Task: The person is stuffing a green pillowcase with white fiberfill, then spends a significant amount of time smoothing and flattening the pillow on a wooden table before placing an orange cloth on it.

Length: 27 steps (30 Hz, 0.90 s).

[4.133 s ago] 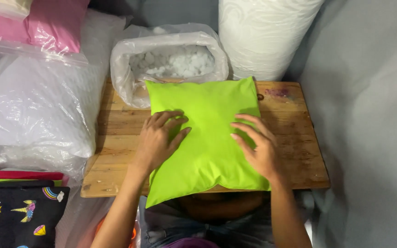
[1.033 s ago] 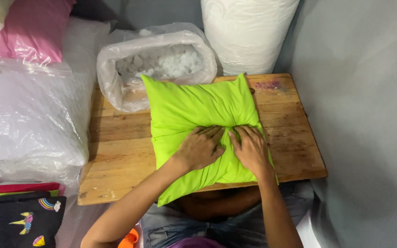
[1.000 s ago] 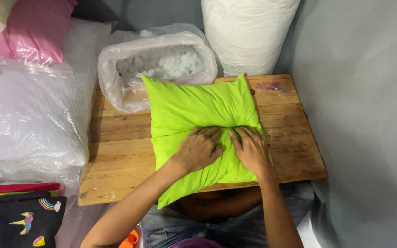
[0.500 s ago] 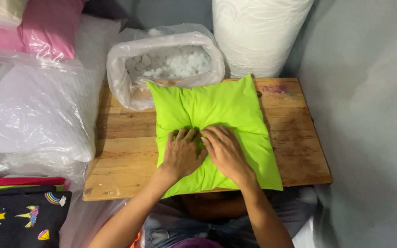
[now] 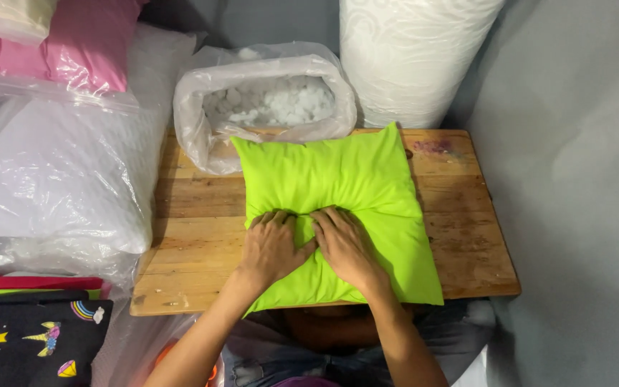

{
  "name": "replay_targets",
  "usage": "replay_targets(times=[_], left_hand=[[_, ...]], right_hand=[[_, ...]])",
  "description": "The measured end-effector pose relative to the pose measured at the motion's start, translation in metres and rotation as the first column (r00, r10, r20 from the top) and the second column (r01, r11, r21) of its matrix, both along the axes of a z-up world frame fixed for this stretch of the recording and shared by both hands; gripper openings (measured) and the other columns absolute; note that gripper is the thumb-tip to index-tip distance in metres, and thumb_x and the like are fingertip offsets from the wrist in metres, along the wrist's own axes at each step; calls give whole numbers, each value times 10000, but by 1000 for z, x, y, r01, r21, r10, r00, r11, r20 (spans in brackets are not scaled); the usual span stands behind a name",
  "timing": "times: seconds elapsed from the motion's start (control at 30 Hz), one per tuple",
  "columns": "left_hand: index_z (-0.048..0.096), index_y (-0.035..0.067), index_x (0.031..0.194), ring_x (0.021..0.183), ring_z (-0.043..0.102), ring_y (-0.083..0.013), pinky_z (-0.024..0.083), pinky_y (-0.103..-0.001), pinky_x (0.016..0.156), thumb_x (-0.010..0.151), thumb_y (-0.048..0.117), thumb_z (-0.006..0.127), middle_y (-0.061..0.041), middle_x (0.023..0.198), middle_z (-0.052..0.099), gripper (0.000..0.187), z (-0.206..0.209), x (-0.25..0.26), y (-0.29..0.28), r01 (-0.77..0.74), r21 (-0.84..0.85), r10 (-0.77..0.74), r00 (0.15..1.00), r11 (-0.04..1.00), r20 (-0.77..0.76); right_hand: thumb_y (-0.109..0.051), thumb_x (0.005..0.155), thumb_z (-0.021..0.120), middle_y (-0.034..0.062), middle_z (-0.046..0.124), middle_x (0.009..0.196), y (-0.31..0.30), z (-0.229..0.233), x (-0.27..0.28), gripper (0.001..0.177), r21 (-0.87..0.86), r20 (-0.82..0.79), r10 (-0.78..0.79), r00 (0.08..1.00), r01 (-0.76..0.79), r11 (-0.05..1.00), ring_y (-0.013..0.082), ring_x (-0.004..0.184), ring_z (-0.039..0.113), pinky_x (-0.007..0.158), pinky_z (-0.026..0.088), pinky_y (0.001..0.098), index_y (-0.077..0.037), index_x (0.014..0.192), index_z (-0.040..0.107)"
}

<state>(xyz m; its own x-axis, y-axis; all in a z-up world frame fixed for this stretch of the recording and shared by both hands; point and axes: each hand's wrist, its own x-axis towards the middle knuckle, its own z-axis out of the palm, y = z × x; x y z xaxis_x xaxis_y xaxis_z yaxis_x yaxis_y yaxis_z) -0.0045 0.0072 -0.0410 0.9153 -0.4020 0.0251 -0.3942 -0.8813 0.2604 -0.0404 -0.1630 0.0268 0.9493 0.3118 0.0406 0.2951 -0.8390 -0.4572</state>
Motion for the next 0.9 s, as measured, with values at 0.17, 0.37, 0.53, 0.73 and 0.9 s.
replay_targets(times=[0.17,0.37,0.53,0.73,0.9], left_hand=[[721,89,1230,1251,631,-294,443,-471,1077,912,661,462,-91,1216,714,704,17,0,14,40,-48,-45,992,998,-116],[677,76,1320,1274,626,-341,452,-500,1103,889,539,557,-141,1259,713,644,60,1,35,131,-170,-164,967,977,-197],[728,114,1239,1238,657,-292,442,-462,1119,976,461,510,-110,1218,737,487,39,4,24,161,-210,-184,978,964,-96],[711,98,1239,1192,685,-279,457,-454,1091,1026,413,378,-117,1167,751,504,24,2,17,149,-58,-155,983,987,-103],[709,87,1186,1149,697,-296,486,-458,1026,999,417,408,-134,1098,750,484,36,14,-6,248,44,-248,969,968,-6]], right_hand=[[-47,999,524,105,634,1142,11,-9,-4,258,-176,237,164,958,-123,977,277,1163,614,1058,420,421,-37,1227,644],[-104,1065,401,154,637,1182,18,-8,-2,327,10,46,97,994,-98,995,339,1118,649,931,530,470,-56,1341,569],[-151,1094,458,159,705,1089,7,-8,-2,267,158,105,70,992,-86,984,358,1101,685,936,538,444,-26,1207,665],[-290,986,698,35,652,982,-7,-10,-13,171,-112,526,-37,850,112,987,225,1017,633,880,479,385,-123,1010,729],[-364,1076,526,102,708,907,-23,-31,-8,356,-90,270,-99,958,127,988,303,933,696,840,526,442,-76,1036,731]])
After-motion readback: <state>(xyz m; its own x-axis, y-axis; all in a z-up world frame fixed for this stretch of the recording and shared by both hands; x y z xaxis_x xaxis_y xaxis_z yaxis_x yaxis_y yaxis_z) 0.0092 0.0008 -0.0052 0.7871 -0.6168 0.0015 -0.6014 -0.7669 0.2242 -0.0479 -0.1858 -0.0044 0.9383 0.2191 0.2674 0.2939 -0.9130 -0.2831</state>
